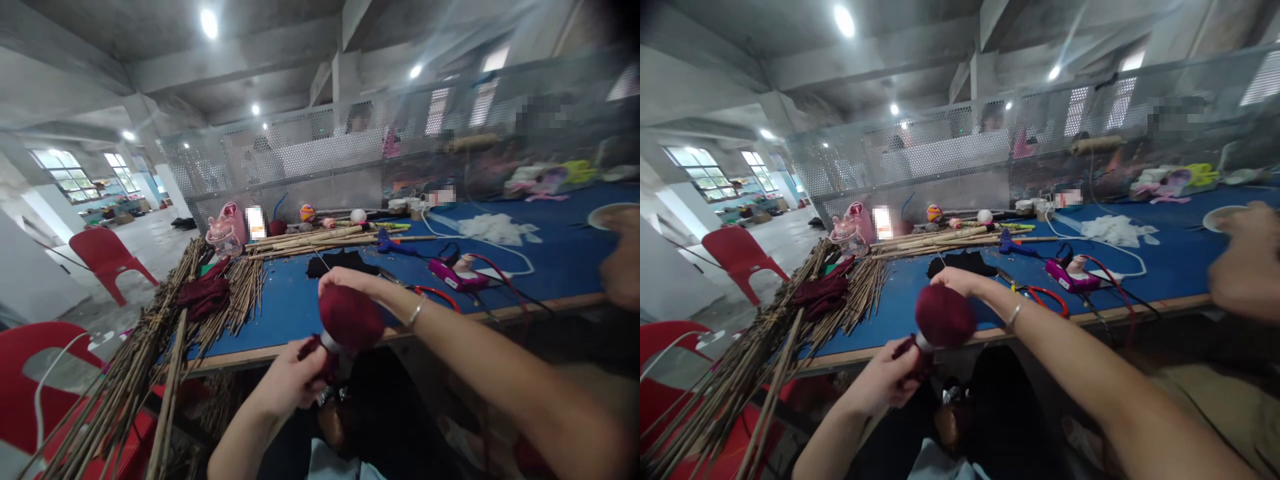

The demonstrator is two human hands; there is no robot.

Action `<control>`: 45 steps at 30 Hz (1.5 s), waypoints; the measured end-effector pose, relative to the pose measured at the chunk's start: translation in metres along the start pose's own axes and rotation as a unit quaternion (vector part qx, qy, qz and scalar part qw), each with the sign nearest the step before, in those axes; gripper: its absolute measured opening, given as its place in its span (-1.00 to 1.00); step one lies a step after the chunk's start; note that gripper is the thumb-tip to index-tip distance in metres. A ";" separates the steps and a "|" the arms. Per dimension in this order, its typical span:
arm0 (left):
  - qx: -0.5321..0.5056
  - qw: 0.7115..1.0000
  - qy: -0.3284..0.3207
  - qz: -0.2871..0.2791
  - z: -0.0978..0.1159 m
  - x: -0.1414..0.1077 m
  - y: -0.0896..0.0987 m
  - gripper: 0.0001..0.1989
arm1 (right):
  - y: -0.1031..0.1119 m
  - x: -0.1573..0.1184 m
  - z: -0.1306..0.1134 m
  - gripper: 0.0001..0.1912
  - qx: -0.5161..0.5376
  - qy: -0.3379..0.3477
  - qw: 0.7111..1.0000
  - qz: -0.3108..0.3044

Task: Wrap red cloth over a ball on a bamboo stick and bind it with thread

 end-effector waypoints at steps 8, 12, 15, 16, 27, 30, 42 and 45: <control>0.071 0.991 0.001 0.117 -0.024 0.028 0.011 -0.52 | 0.000 -0.039 -0.120 -0.89 -0.546 0.153 0.818 0.092; 0.048 0.977 -0.055 0.199 -0.009 0.027 0.037 -0.54 | -0.009 -0.073 -0.111 -0.88 -0.518 0.150 0.820 0.192; 0.020 0.971 -0.083 0.225 0.002 0.026 0.044 -0.54 | -0.014 -0.083 -0.087 -0.82 -0.415 0.147 0.864 0.244; 0.013 0.969 -0.091 0.229 0.004 0.026 0.044 -0.55 | -0.015 -0.084 -0.078 -0.80 -0.359 0.143 0.885 0.259; -0.128 0.974 -0.056 0.177 0.002 0.019 0.021 -0.56 | -0.050 -0.056 0.007 -0.82 0.243 -0.020 0.941 0.235; -0.209 0.969 -0.041 0.129 0.002 0.016 0.016 -0.52 | -0.059 -0.048 0.010 -0.80 0.334 -0.030 0.921 0.201; -0.414 0.909 0.011 0.048 -0.012 0.017 0.015 -0.78 | -0.070 -0.037 0.009 -0.46 0.419 -0.038 0.893 0.158; -0.353 0.932 0.016 0.079 -0.015 0.019 0.014 -0.76 | -0.059 -0.041 0.007 -0.36 0.368 0.026 0.913 0.175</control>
Point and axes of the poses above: each hand's wrist, its own x-axis towards the middle knuckle, its own y-axis out of the back of the hand, z = x × y, the point moved 3 cm from there along x, towards the middle knuckle, and after that the axes turned 14 degrees about -y, right-handed, at the moved point
